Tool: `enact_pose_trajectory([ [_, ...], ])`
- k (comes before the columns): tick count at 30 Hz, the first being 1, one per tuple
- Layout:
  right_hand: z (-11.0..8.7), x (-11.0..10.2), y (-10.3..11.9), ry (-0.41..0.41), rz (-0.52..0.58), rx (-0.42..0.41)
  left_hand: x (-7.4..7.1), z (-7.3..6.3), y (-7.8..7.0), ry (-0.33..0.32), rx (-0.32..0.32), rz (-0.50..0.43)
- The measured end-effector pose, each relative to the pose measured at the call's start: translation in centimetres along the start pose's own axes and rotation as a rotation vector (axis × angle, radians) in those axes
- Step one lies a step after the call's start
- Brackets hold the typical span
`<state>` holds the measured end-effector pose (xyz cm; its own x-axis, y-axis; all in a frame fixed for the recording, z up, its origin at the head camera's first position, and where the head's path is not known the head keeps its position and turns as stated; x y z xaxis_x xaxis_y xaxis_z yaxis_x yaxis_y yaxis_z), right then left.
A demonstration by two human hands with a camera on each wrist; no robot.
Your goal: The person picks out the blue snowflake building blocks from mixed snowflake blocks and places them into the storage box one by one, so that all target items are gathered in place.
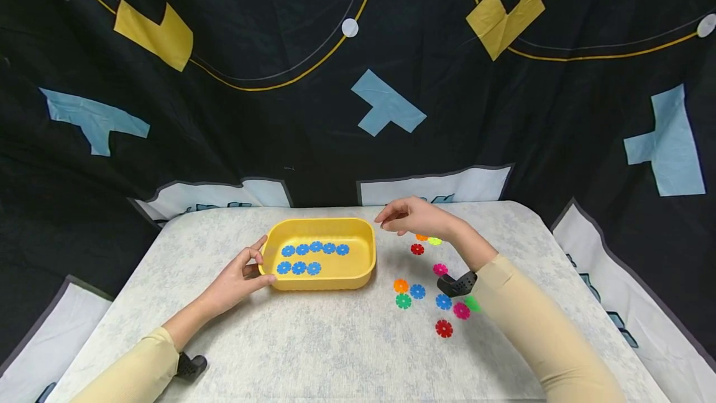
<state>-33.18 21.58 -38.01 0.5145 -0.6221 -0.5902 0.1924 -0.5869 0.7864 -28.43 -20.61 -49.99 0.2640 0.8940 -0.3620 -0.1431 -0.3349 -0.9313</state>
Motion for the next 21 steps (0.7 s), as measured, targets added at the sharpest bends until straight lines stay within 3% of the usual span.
enact_pose_trajectory([
  [9,-2.5,0.8,-3.1,-0.049,-0.01,0.039,0.0,-0.1,-0.1,0.001,-0.006,0.01],
  [21,-5.1,3.6,-6.8,-0.007,-0.153,0.032,0.0,-0.1,-0.1,0.01,0.009,0.003],
])
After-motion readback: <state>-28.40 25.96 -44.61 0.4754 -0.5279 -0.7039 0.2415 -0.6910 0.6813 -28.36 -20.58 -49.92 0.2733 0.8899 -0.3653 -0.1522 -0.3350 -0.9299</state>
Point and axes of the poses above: each hand's wrist, its own z-axis towards the middle knuckle, its own x-axis out of the palm, y = z × x, the point moved 2 cm from there along z, towards the middle knuckle, and after that the axes turned 4 degrees about -z, right-handed, at the moved point
